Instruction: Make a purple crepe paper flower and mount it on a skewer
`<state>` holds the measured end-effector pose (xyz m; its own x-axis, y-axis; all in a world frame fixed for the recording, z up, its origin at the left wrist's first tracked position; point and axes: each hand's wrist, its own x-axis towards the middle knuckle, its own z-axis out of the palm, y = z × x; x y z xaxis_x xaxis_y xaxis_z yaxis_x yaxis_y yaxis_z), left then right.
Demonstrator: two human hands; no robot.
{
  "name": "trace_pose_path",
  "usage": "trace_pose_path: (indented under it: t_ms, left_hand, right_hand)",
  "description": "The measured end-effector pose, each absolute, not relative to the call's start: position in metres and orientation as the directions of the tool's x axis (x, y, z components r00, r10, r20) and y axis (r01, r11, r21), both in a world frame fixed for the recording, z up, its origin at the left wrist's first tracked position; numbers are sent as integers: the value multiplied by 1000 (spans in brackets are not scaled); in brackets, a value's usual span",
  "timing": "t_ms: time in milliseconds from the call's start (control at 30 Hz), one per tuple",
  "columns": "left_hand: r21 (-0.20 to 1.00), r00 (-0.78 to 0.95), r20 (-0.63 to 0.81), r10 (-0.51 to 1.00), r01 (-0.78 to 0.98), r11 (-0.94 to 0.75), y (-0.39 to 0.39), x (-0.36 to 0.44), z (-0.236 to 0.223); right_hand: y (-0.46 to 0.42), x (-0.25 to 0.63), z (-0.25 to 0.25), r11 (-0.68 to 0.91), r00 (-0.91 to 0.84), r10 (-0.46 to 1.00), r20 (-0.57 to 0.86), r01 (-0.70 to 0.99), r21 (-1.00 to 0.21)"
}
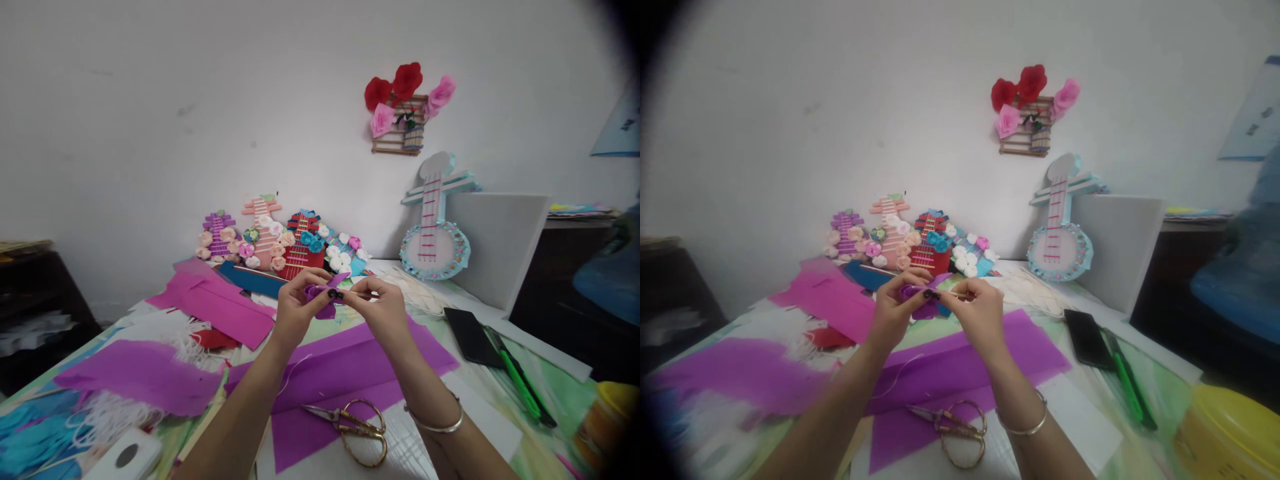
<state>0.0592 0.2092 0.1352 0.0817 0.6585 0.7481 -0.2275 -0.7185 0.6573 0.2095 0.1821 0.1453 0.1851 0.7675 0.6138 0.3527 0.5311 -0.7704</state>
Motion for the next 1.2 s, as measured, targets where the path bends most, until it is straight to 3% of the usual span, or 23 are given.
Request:
trace_pose_path:
  t_ms: [300, 833, 967, 1100, 1200]
  left_hand:
    - [695, 113, 713, 692, -245, -676, 215, 59, 131]
    - [726, 60, 678, 733, -211, -655, 217, 55, 134]
    - [738, 54, 659, 751, -238, -631, 220, 55, 132]
    - [755, -16, 589, 808, -347, -556, 226, 55, 130]
    - [771, -74, 476, 876, -445, -456, 228, 57, 130]
  right_hand:
    - [185, 210, 143, 507, 185, 761, 622, 430, -747]
    - [182, 212, 147, 615, 9, 654, 756, 574, -540]
    - [182, 213, 147, 597, 26, 569, 822, 674, -434]
    - [180, 214, 145, 574, 113, 359, 926, 756, -315]
    - [178, 212, 145, 579, 93, 379, 921, 753, -314]
